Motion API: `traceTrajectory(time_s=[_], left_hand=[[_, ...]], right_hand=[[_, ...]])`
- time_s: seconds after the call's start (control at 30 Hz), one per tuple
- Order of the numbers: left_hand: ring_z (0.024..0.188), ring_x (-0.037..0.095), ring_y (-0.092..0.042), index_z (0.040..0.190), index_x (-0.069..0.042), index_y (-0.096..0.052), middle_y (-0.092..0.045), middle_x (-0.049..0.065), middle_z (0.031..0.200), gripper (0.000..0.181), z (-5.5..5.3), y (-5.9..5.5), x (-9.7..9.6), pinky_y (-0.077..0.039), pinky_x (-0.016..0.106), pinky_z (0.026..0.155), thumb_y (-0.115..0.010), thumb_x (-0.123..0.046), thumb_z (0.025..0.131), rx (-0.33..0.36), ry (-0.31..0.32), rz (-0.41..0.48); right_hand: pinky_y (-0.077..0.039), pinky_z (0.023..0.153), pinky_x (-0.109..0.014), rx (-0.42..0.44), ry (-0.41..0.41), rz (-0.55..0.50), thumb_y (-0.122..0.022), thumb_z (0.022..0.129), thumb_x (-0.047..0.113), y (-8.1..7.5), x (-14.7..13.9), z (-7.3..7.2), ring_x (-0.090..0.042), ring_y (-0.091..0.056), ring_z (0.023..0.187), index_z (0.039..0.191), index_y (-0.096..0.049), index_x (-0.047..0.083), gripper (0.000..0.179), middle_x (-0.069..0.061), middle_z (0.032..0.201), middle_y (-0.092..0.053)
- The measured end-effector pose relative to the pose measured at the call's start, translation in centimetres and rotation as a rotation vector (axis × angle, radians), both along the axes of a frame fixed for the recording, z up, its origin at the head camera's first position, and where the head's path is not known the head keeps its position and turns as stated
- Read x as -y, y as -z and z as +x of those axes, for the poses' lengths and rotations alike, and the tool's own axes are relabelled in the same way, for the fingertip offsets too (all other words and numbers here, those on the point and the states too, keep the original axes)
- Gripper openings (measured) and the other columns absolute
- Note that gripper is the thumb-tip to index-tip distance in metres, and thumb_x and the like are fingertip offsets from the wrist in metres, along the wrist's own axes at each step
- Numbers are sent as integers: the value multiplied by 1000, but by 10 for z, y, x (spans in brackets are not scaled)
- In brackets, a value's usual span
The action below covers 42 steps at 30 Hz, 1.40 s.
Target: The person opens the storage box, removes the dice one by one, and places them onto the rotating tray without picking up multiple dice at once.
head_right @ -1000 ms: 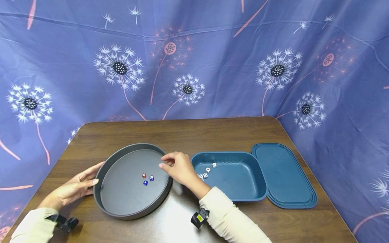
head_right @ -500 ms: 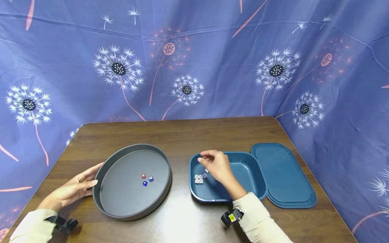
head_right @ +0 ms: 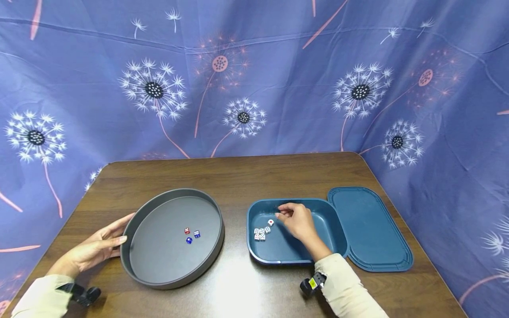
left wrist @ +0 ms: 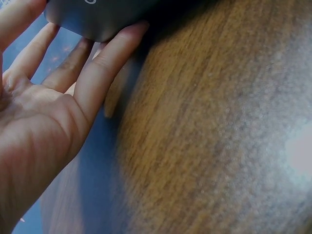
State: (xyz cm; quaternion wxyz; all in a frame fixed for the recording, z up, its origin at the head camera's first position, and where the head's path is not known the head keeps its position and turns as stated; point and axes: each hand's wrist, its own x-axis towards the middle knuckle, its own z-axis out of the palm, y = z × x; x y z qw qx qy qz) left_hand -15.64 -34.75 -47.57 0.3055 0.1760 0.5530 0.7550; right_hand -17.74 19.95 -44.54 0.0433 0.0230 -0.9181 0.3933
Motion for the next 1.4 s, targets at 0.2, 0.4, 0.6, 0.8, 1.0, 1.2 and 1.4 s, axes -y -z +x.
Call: traceTrajectory(time_s=[0.2, 0.4, 0.6, 0.8, 1.0, 1.2, 1.4], left_hand=[[127, 12, -49, 156, -19, -8, -41, -20, 144, 67, 0, 0, -1, -47, 42, 96, -34, 7, 100, 1, -8, -7], [125, 13, -50, 156, -19, -9, -42, -19, 144, 66, -1, 0, -1, -47, 42, 95, -34, 6, 100, 1, -15, -14], [125, 14, -51, 155, -20, -11, -42, -19, 144, 66, -2, 1, -1, -47, 43, 95, -34, 6, 100, 8, -18, -19], [125, 14, -50, 155, -20, -11, -42, -20, 144, 66, -2, 1, -1, -47, 43, 95, -34, 6, 100, 15, -21, -19], [125, 13, -50, 155, -21, -13, -43, -21, 143, 66, -1, 1, -1, -47, 43, 95, -35, 6, 99, 17, -25, -24], [125, 13, -50, 155, -21, -13, -42, -21, 143, 66, 0, 1, 0, -47, 43, 95, -34, 7, 100, 24, -17, -3], [125, 14, -50, 155, -23, -15, -43, -21, 143, 66, 1, -2, 1, -47, 42, 96, -34, 6, 100, 27, -12, -6]], right_hand=[[-50, 64, -27, -1, 6, 73, -76, 80, 10, 6, -2, -1, -15, -64, 71, 96, -72, -2, 20, -7, 81, -71], [-52, 68, -32, -16, -9, 119, -75, 79, 8, 10, -3, -1, -19, -66, 74, 96, -72, -2, 20, -9, 84, -72], [-51, 69, -36, -5, -20, 174, -76, 79, 9, 13, -4, -1, -21, -65, 76, 94, -73, 0, 18, -8, 82, -71], [-50, 70, -38, -11, -21, 214, -78, 77, 10, 14, -3, 0, -21, -64, 77, 90, -73, 3, 16, -7, 82, -70], [-48, 69, -39, -33, -14, 255, -79, 75, 11, 14, 0, 0, -20, -62, 75, 85, -72, 5, 14, -5, 79, -68], [-47, 69, -42, -57, -7, 295, -80, 73, 11, 15, 4, 1, -22, -62, 76, 84, -72, 5, 15, -6, 79, -66], [-46, 67, -43, -58, 12, 300, -81, 73, 11, 17, 6, 2, -22, -61, 74, 82, -71, 6, 14, -5, 77, -65]])
